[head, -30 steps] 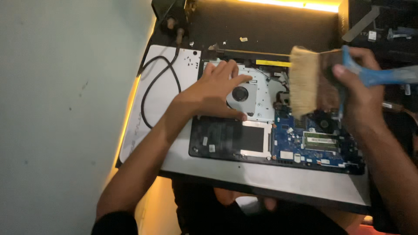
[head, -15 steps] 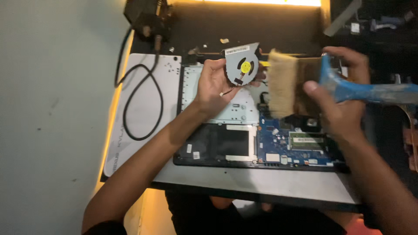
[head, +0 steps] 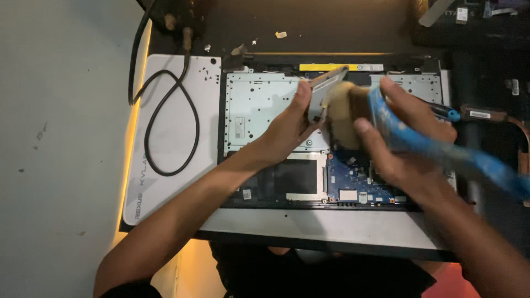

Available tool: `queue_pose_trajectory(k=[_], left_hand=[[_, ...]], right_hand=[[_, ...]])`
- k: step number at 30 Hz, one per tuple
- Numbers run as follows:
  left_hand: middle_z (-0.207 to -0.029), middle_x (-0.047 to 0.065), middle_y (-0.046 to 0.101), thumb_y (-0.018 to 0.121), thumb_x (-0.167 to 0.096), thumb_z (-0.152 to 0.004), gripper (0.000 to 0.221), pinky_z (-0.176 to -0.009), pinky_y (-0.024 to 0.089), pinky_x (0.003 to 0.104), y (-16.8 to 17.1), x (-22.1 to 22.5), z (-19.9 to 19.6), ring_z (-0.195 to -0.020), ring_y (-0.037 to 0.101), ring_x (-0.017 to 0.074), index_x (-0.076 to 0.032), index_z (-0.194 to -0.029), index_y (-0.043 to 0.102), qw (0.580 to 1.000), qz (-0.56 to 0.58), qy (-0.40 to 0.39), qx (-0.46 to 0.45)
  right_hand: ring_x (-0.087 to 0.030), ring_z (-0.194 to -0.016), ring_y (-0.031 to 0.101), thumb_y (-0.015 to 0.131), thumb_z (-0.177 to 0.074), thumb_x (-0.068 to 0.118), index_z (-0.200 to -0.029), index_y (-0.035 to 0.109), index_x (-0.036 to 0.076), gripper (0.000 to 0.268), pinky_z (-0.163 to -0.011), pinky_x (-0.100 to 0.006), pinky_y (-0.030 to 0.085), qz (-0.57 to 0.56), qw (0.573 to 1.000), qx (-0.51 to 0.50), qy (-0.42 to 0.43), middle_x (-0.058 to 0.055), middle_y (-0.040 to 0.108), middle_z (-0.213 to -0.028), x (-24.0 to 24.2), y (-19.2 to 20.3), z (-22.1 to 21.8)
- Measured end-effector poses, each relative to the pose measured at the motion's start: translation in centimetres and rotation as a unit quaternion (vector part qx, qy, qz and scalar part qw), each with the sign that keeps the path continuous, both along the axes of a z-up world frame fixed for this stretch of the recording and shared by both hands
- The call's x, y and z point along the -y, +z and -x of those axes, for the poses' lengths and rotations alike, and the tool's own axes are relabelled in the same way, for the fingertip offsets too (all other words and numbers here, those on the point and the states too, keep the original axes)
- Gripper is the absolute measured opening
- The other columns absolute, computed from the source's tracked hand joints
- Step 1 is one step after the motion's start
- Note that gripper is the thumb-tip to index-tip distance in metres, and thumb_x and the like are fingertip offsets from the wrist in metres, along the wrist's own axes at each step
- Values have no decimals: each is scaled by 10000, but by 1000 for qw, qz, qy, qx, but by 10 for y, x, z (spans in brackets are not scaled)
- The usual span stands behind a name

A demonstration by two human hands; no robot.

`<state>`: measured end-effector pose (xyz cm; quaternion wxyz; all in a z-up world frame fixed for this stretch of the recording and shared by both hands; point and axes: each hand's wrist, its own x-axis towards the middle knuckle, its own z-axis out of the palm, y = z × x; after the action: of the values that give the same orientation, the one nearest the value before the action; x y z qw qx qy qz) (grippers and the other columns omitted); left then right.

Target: The person brushes dust off a laptop heatsink and fan, then places the fan back into the laptop chassis and uses a screwdriver to fasten a screw.

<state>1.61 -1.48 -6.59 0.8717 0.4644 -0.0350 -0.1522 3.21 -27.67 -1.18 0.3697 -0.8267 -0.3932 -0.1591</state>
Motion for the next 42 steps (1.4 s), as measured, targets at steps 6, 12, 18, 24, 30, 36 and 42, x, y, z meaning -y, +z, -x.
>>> queue_pose_trajectory(k=[6,12,18,24,30,36,42], left_hand=[[-1373,200,563,287,-772,-1118,874,-989,615,453,23,-2,9,-1325,613,343,-78,-1575,555,998,-16,-54,25],[-1278,163,586,241,-842,-1024,852,-967,527,386,36,2,12,-1186,564,287,-175,-1489,496,994,-95,-41,-32],[-1867,270,393,746,-733,-954,1206,-1409,481,602,47,-9,9,-1656,573,502,-41,-1837,303,989,-88,22,113],[-1221,139,753,992,-437,-742,815,-788,718,418,46,-4,6,-1085,784,314,-121,-1359,564,971,-142,194,13],[-1006,128,752,663,-467,-1118,316,-607,648,340,41,-6,9,-801,790,263,-183,-1225,575,969,-132,201,58],[-1299,81,856,502,-547,-1164,606,-843,640,331,36,1,22,-1047,770,206,-128,-1567,675,950,-252,150,105],[-1348,128,845,489,-553,-1181,677,-824,584,279,31,7,23,-1047,678,184,-87,-1633,679,949,-240,163,128]], right_hand=[[-420,-1172,796,823,-1152,209,-1652,691,-86,595,-954,-464,644,63,998,29,3,-360,812,-1458,8,9,1],[-381,-1153,892,882,-1195,194,-1737,626,8,628,-888,-433,718,80,993,87,27,-306,841,-1535,17,-3,-3],[-499,-1414,719,846,-1226,9,-1703,631,-172,554,-1195,-557,595,14,999,22,-29,-392,693,-1609,27,23,-15],[-504,-1641,493,700,-1244,62,-1859,404,-6,686,-1403,-622,461,-101,994,36,6,-299,433,-1831,59,5,-20],[-477,-1302,860,926,-1126,188,-1703,656,-70,687,-1106,-523,699,31,994,107,-6,-385,818,-1553,43,-13,-2],[-489,-1327,829,861,-1220,135,-1694,707,-138,568,-1112,-534,659,96,989,80,-78,-386,806,-1558,8,18,8],[-371,-1066,904,901,-1174,219,-1619,769,-31,528,-817,-426,718,114,989,95,13,-308,900,-1400,8,14,4]])
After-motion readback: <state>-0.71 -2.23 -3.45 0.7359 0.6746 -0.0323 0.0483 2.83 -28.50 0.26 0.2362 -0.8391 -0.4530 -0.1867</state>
